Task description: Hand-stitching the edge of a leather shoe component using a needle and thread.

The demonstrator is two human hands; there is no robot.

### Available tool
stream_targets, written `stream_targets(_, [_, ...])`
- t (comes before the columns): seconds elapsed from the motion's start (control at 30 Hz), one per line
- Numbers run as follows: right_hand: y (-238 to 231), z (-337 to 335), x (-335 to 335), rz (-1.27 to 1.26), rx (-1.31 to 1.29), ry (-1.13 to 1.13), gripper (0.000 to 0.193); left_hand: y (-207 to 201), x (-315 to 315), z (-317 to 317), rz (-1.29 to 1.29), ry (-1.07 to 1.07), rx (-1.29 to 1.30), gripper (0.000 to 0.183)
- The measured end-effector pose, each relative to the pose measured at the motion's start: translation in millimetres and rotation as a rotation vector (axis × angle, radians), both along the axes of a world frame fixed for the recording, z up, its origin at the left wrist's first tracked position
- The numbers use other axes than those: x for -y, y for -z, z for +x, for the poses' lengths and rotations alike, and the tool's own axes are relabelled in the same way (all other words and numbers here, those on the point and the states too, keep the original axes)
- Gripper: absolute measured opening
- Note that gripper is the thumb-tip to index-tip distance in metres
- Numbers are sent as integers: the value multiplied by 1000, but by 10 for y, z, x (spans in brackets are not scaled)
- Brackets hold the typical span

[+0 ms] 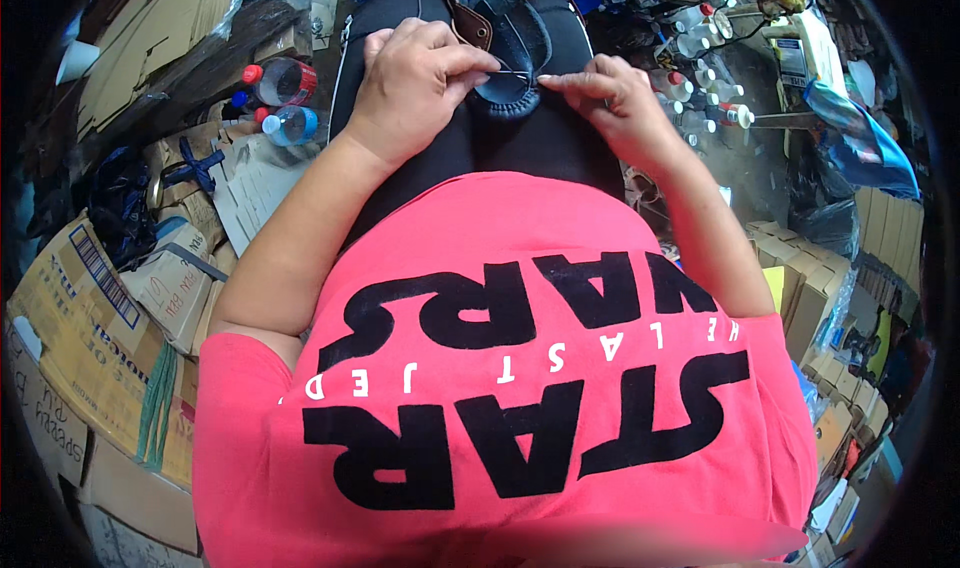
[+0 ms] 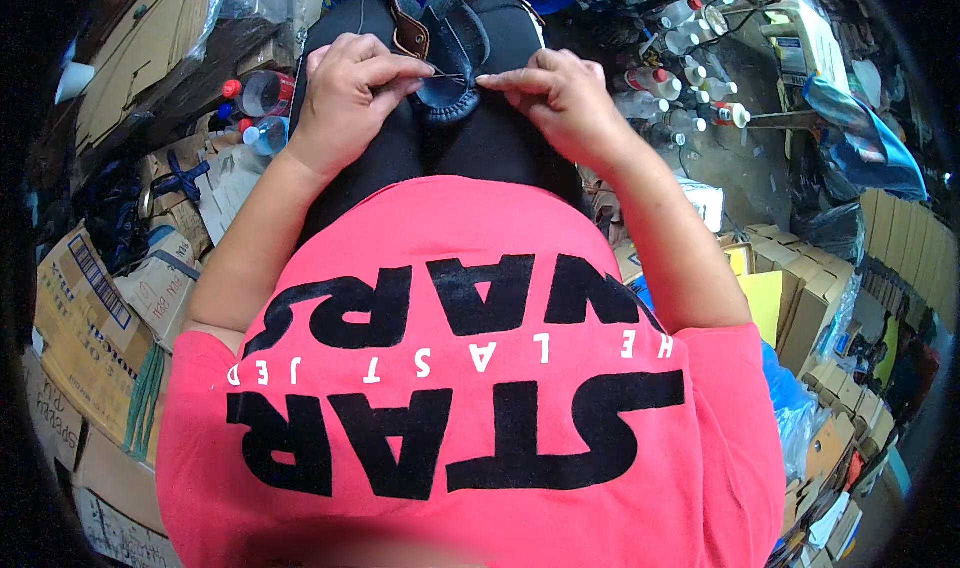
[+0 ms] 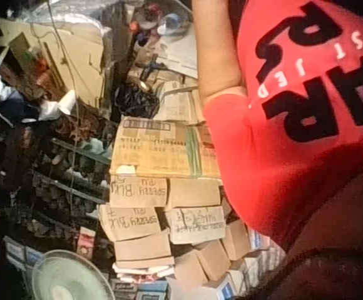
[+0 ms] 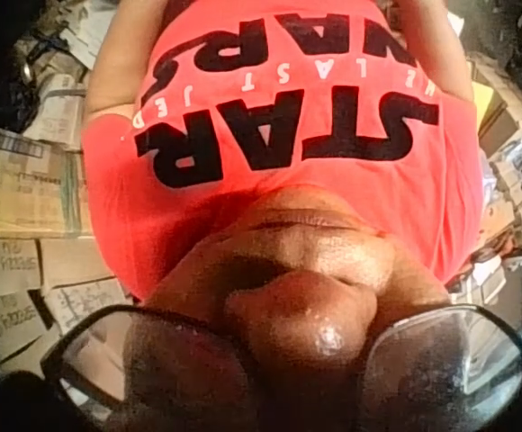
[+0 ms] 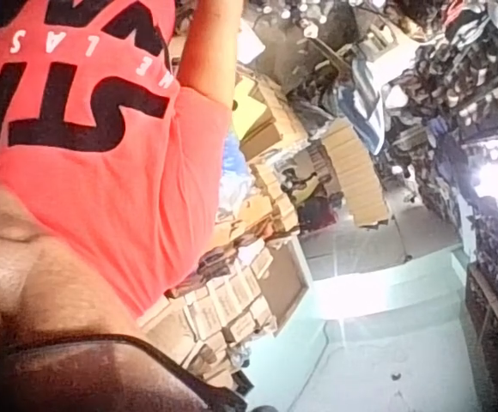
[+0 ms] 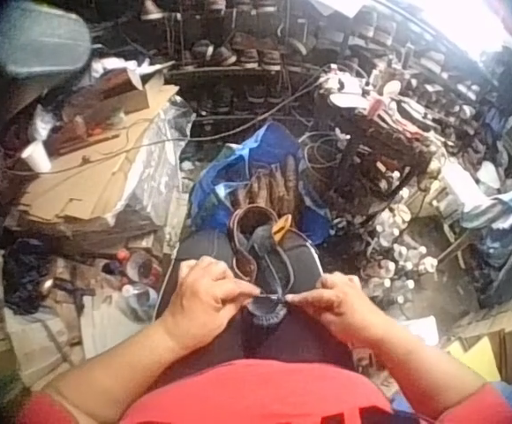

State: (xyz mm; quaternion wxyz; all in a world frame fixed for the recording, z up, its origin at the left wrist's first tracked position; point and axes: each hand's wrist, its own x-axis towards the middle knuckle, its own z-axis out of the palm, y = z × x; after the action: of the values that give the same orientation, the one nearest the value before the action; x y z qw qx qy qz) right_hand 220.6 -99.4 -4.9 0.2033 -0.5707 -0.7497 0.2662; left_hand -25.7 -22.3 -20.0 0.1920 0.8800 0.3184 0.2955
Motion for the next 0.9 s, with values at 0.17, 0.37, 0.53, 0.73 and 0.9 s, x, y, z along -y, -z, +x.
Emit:
stream_targets(0.17, [4, 133, -197, -143, -3, -58, 32, 19, -4, 24, 38, 12, -69, 15])
stream_targets(0.37, [5, 160, -262, -165, -21, -68, 27, 6, 18, 39, -9, -22, -177, 12])
stream_targets(0.53, [42, 176, -275, -187, -68, -72, 27, 19, 16, 37, 17, -10, -183, 13])
stream_targets(0.73, [54, 201, -318, -230, -149, -121, 28, 28, 17, 80, 26, -12, -211, 11])
stream_targets(0.9, [35, 184, -374, -365, -245, -130, 32, 44, -167, 157, 30, 113, -176, 8])
